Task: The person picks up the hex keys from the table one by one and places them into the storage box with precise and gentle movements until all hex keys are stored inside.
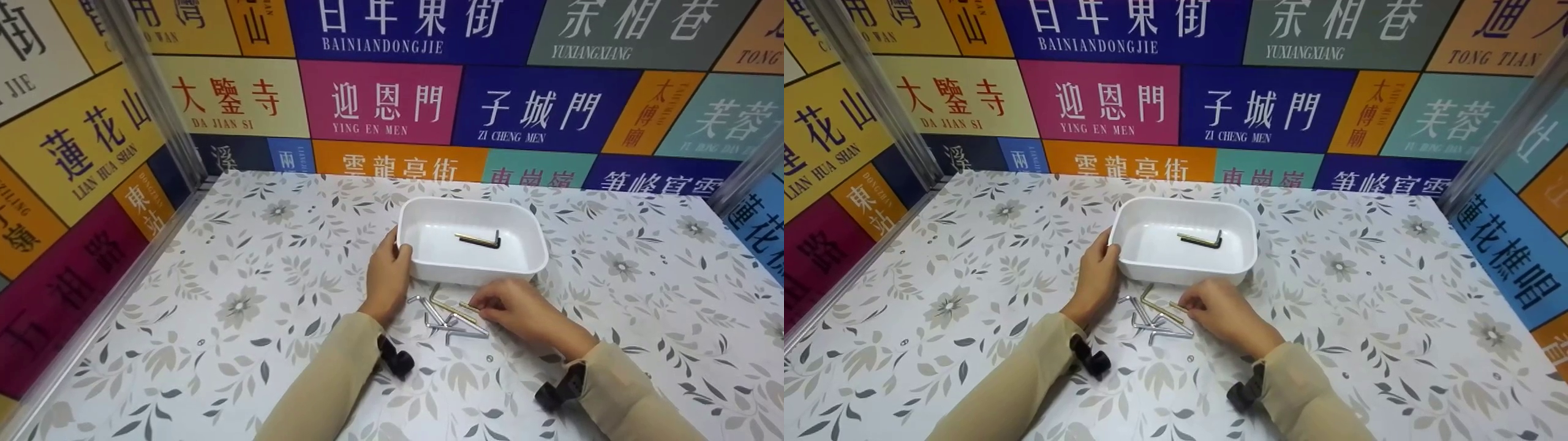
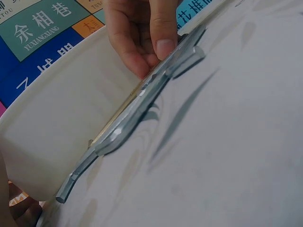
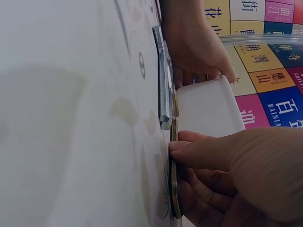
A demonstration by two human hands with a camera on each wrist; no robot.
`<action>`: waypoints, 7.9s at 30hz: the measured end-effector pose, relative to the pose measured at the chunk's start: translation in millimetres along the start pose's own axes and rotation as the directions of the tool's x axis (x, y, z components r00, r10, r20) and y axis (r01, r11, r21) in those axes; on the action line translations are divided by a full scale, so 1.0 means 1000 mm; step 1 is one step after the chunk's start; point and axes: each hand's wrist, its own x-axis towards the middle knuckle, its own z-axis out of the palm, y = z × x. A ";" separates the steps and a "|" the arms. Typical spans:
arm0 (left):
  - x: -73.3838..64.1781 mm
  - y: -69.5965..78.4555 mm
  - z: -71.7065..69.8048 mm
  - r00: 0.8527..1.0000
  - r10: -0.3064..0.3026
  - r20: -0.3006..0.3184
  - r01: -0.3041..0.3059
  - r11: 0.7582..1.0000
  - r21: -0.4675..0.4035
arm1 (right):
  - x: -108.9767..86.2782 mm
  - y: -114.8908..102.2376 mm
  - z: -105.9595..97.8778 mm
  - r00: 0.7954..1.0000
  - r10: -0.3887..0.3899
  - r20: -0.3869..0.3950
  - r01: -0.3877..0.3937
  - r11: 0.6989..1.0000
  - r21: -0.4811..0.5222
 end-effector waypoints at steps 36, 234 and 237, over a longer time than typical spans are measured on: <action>0.001 -0.002 0.001 1.000 0.027 -0.007 -0.027 1.000 -0.004 | -0.001 -0.001 0.006 0.999 0.033 -0.007 -0.033 0.999 0.041; 0.000 -0.001 0.001 1.000 0.001 0.002 -0.001 0.997 0.083 | 0.000 -0.006 0.007 0.999 -0.041 0.033 0.041 0.999 -0.006; -0.001 -0.001 0.001 1.000 0.000 0.005 -0.001 0.997 0.084 | 0.000 -0.006 0.007 0.999 -0.036 0.035 0.036 0.999 -0.007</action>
